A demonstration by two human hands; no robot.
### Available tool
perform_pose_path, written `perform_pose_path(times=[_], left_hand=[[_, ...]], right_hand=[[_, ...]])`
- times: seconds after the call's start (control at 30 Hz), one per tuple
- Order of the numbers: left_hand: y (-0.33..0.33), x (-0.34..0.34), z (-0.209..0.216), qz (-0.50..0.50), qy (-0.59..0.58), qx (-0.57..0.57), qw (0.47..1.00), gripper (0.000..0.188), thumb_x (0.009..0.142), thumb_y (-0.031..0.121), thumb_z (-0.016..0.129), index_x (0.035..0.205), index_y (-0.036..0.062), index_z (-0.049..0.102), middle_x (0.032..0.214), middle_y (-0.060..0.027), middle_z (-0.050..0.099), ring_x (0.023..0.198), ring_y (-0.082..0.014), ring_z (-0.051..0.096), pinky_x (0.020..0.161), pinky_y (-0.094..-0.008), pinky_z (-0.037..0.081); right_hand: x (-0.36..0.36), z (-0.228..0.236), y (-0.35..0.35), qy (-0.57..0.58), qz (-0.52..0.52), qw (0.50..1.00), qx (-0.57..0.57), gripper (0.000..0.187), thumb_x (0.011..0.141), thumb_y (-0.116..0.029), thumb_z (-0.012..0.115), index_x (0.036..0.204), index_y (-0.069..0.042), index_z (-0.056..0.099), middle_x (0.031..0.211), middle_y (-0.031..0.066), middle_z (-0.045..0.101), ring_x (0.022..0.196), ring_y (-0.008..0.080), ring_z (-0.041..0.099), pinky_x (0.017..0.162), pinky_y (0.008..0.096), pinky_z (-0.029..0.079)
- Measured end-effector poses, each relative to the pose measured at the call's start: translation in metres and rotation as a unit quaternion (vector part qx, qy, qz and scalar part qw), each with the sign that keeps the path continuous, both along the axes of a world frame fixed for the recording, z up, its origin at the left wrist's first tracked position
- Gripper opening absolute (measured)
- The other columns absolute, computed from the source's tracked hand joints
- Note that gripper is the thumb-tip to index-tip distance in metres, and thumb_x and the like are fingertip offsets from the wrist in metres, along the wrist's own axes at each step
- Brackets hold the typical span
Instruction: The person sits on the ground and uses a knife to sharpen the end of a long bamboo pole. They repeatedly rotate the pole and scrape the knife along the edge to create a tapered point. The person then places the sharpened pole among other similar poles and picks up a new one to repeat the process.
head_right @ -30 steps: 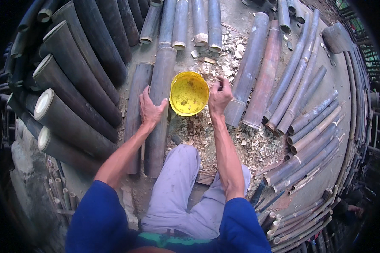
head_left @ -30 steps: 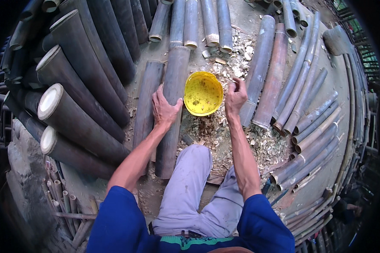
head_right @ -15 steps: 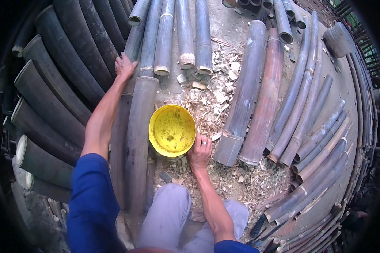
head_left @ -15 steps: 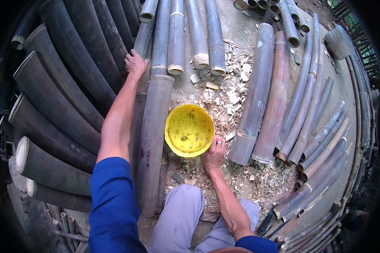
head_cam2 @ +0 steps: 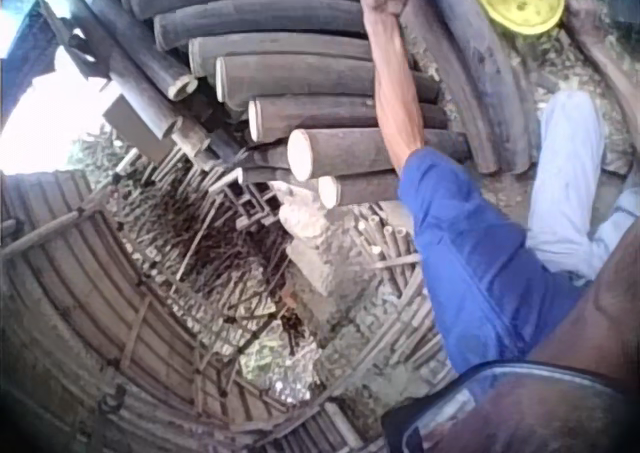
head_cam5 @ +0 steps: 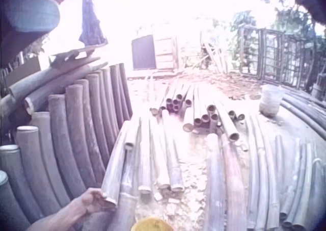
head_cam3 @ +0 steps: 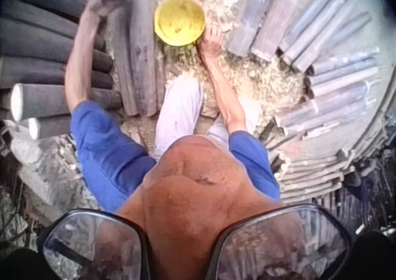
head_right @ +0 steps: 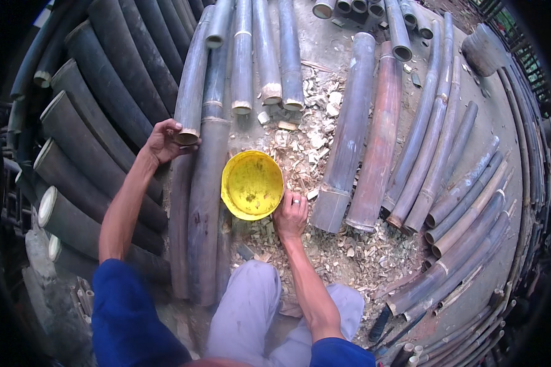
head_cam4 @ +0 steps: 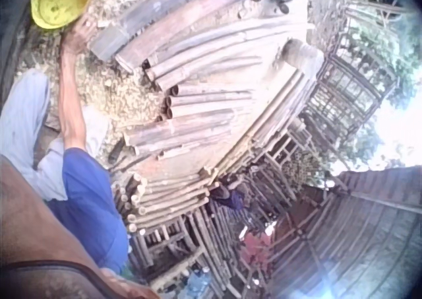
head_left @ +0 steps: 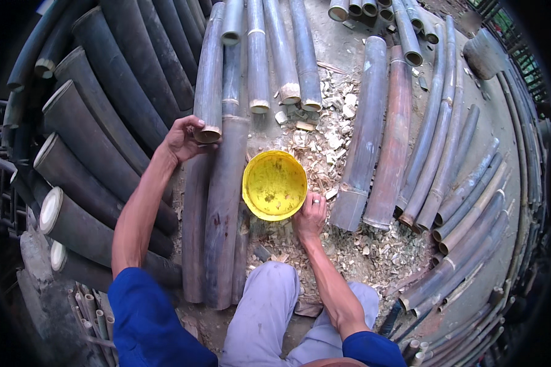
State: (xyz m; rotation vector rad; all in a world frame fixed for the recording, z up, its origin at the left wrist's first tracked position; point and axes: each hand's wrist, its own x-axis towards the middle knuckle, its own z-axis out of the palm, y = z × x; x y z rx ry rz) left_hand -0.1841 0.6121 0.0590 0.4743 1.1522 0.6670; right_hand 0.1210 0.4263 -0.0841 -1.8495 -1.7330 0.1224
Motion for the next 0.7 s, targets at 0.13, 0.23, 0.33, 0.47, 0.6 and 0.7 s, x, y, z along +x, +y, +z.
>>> perform_pose_path(times=[0.13, 0.23, 0.33, 0.47, 0.6, 0.7], left_hand=[[0.004, 0.007, 0.013, 0.094, -0.152, 0.006, 0.984, 0.059, 0.081, 0.036, 0.066, 0.119, -0.0038, 0.048, 0.102, -0.0184, 0.062, 0.083, -0.0274, 0.063, 0.072, -0.0382, 0.054], [0.015, 0.018, 0.017, 0.108, -0.156, -0.007, 0.982, 0.057, 0.081, 0.032, 0.07, 0.118, -0.0054, 0.046, 0.098, -0.0158, 0.062, 0.082, -0.0253, 0.063, 0.068, -0.0368, 0.054], [0.013, 0.053, 0.015, 0.137, -0.112, -0.015, 0.984, 0.055, 0.081, 0.03, 0.069, 0.117, -0.0048, 0.047, 0.099, -0.0164, 0.062, 0.081, -0.0255, 0.065, 0.069, -0.039, 0.056], [-0.001, 0.069, 0.008, 0.136, -0.061, 0.028, 0.988, 0.052, 0.081, 0.028, 0.07, 0.116, -0.0035, 0.047, 0.099, -0.0177, 0.062, 0.082, -0.0277, 0.066, 0.072, -0.0444, 0.058], [-0.014, 0.077, 0.005, 0.164, 0.061, 0.095, 0.98, 0.057, 0.078, 0.028, 0.072, 0.119, -0.0031, 0.046, 0.104, -0.0193, 0.06, 0.086, -0.0291, 0.065, 0.076, -0.0443, 0.056], [-0.019, 0.074, -0.008, 0.139, 0.356, 0.232, 0.895, 0.074, 0.075, 0.033, 0.075, 0.129, -0.0031, 0.04, 0.111, -0.0212, 0.056, 0.098, -0.0312, 0.06, 0.088, -0.0433, 0.049]], right_hand=[[-0.007, 0.004, -0.002, -0.004, 0.008, 1.0, -0.007, 0.021, 0.08, -0.009, 0.061, 0.101, -0.005, 0.058, 0.085, 0.0118, 0.054, 0.082, 0.0306, 0.054, 0.073, 0.0417, 0.047], [-0.008, 0.001, -0.003, -0.01, 0.007, 1.0, -0.009, 0.023, 0.081, -0.01, 0.062, 0.102, -0.005, 0.059, 0.087, 0.0114, 0.055, 0.084, 0.0307, 0.055, 0.074, 0.0414, 0.047], [-0.004, -0.002, -0.003, -0.008, 0.005, 1.0, -0.005, 0.022, 0.081, -0.011, 0.062, 0.102, -0.005, 0.059, 0.087, 0.0114, 0.055, 0.083, 0.0308, 0.055, 0.074, 0.0419, 0.047], [-0.004, -0.002, -0.003, -0.004, 0.007, 1.0, -0.006, 0.021, 0.081, -0.011, 0.062, 0.101, -0.005, 0.059, 0.087, 0.0113, 0.055, 0.083, 0.0311, 0.055, 0.074, 0.0423, 0.048], [-0.005, -0.001, -0.003, -0.015, 0.002, 1.0, 0.003, 0.021, 0.081, -0.012, 0.062, 0.101, -0.005, 0.059, 0.086, 0.0114, 0.055, 0.083, 0.0311, 0.055, 0.073, 0.0428, 0.047], [-0.008, 0.002, -0.003, -0.018, 0.005, 1.0, -0.003, 0.021, 0.081, -0.013, 0.062, 0.101, -0.005, 0.059, 0.086, 0.0114, 0.055, 0.083, 0.0309, 0.055, 0.072, 0.0426, 0.047]])
